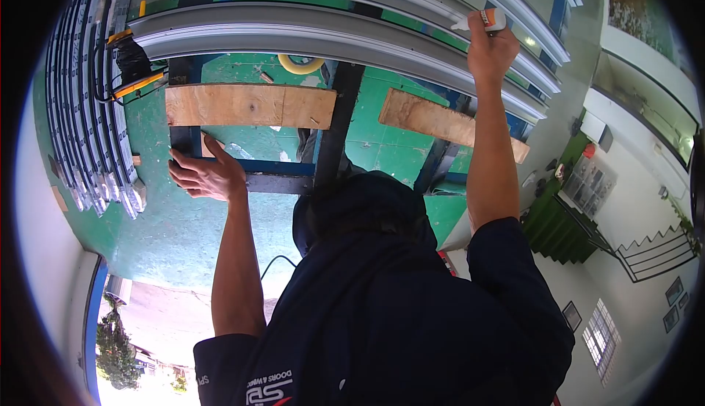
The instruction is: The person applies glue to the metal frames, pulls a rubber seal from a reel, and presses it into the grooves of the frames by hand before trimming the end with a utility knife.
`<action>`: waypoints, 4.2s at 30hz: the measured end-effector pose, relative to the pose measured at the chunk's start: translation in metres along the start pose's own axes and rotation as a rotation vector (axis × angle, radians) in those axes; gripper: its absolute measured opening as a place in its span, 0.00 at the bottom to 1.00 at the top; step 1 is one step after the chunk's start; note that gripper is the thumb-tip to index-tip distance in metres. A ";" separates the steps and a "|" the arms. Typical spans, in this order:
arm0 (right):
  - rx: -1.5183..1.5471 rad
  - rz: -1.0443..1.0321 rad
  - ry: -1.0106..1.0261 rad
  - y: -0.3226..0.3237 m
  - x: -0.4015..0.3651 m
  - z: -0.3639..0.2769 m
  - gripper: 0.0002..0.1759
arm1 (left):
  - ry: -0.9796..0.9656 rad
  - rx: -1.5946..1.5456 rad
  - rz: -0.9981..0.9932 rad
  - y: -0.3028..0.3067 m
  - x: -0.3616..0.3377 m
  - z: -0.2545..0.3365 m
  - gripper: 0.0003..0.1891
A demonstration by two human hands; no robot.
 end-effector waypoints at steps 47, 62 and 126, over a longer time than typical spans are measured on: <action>0.000 0.006 0.048 -0.012 -0.014 -0.011 0.13 | 0.009 0.014 0.020 -0.004 -0.001 -0.003 0.47; 0.062 0.269 -0.381 0.176 -0.019 0.189 0.15 | 0.008 0.133 0.025 -0.020 0.010 -0.029 0.47; -0.435 0.090 -0.486 0.289 0.018 0.257 0.20 | 0.049 0.213 -0.028 -0.025 0.014 -0.029 0.49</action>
Point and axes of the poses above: each hand's wrist, its own x-axis towards the middle knuckle, its own y-axis out of the back of the hand, z = x × y, the point moved 3 cm from there along x, towards the middle knuckle, and after that the axes turned 8 degrees about -z, right-handed, at the moved point
